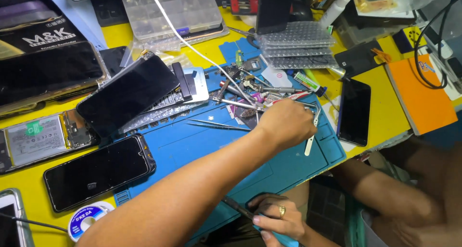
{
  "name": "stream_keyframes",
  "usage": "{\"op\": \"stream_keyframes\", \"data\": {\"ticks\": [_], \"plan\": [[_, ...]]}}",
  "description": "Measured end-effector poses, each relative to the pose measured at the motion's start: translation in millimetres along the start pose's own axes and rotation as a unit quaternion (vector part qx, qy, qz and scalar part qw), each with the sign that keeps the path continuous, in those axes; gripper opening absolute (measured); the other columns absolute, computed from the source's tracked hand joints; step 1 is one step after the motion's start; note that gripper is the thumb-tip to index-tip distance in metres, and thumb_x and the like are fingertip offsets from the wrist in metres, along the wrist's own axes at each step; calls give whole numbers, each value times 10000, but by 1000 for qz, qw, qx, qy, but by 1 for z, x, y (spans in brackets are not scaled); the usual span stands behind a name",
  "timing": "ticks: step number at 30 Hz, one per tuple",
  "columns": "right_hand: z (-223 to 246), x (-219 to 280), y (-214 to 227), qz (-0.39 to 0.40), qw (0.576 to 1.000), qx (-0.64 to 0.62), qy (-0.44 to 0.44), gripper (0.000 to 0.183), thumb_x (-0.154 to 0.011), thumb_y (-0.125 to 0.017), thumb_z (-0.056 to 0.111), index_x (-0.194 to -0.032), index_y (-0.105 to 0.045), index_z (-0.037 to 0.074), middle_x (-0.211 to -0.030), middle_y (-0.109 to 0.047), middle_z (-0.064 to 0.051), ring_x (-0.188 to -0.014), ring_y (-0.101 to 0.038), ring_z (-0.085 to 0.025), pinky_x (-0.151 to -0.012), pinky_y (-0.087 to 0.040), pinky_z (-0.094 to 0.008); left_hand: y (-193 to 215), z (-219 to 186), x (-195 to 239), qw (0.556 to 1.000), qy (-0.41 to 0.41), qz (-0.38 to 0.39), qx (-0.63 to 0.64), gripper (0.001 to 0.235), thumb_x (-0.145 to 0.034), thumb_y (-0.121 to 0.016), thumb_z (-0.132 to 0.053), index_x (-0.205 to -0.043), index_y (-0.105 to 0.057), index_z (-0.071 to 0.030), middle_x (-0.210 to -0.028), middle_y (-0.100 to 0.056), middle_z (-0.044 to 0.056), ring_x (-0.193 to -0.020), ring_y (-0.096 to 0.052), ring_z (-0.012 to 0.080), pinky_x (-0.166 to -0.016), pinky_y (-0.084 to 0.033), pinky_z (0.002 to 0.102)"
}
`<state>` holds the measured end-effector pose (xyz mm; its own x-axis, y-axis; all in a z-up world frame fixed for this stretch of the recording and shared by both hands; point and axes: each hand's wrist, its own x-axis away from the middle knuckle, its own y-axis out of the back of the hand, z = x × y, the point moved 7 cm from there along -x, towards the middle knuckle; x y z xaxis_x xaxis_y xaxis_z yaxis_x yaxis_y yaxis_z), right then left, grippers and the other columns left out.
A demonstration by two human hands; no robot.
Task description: The person is soldering a small green circuit board on a blue work mat. They use a soldering iron in their right hand and a spool of solder wire in their left hand to apply solder to the board's components. The person also uses a red-handled tool to assist with the soldering process and cleans the soldering iron tip with a cotton swab.
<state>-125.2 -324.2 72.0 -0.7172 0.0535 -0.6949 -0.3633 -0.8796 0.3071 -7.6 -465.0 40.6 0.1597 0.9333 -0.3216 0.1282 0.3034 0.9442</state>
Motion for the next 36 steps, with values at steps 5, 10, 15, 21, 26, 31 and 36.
{"op": "stream_keyframes", "data": {"ticks": [5, 10, 15, 21, 26, 31, 36], "plan": [[5, -8, 0, -24, 999, 13, -37, 245, -1035, -496, 193, -945, -631, 10, -697, -611, -128, -565, -624, -267, -670, -696, -418, -9, -11, -4, 987, -2, 150, -59, 253, -897, -701, -25, -826, -791, -250, -846, -689, -31, -727, -668, 237, -473, -443, 341], [7, -7, 1, -49, 997, 26, -60, 216, -1028, -511, 195, -961, -645, 40, -690, -620, -107, -567, -623, -239, -681, -710, -404, 35, -9, 6, 999, 29, 42, 17, 244, -967, -512, -113, -1000, -754, -120, -953, -682, 105, -690, -705, 309, -432, -516, 473], [11, -6, -4, -68, 997, 23, -27, 291, -1059, -501, 211, -964, -662, -12, -691, -571, -121, -567, -589, -234, -680, -719, -406, 146, 22, 60, 899, 219, -94, 366, 274, -1020, -436, -352, -1183, -464, -133, -949, -755, 193, -825, -689, 449, -592, -469, 521], [3, 14, -9, -36, 998, 24, -38, 181, -988, -534, 139, -1070, -646, 25, -768, -644, -126, -632, -650, -219, -767, -731, -449, 205, 14, 243, 810, 346, -266, 391, 233, -1060, -480, -208, -1229, -525, -53, -965, -699, 38, -657, -662, 138, -665, -596, 266], [19, 7, -28, -32, 985, 64, -158, 200, -993, -525, 114, -1142, -653, 80, -852, -678, -109, -728, -688, -204, -870, -750, -437, 182, -20, 365, 742, 457, -320, 372, 326, -999, -557, -105, -1302, -501, 1, -1055, -761, 120, -868, -778, 172, -815, -682, 268], [21, 6, -51, 36, 978, 24, -204, 238, -1034, -509, 157, -1232, -639, 125, -927, -727, -88, -779, -727, -182, -928, -754, -446, 166, -45, 408, 787, 455, -329, 256, 304, -918, -684, -23, -1211, -617, 28, -1123, -754, 135, -999, -809, 210, -929, -688, 292], [18, -7, -75, 98, 977, 21, -190, 199, -1015, -526, 139, -1170, -651, 125, -755, -653, -50, -660, -655, -162, -855, -760, -414, 163, -47, 413, 816, 445, -304, 207, 277, -894, -747, -62, -1127, -624, 25, -1090, -763, 165, -1007, -804, 259, -932, -667, 307]]}}
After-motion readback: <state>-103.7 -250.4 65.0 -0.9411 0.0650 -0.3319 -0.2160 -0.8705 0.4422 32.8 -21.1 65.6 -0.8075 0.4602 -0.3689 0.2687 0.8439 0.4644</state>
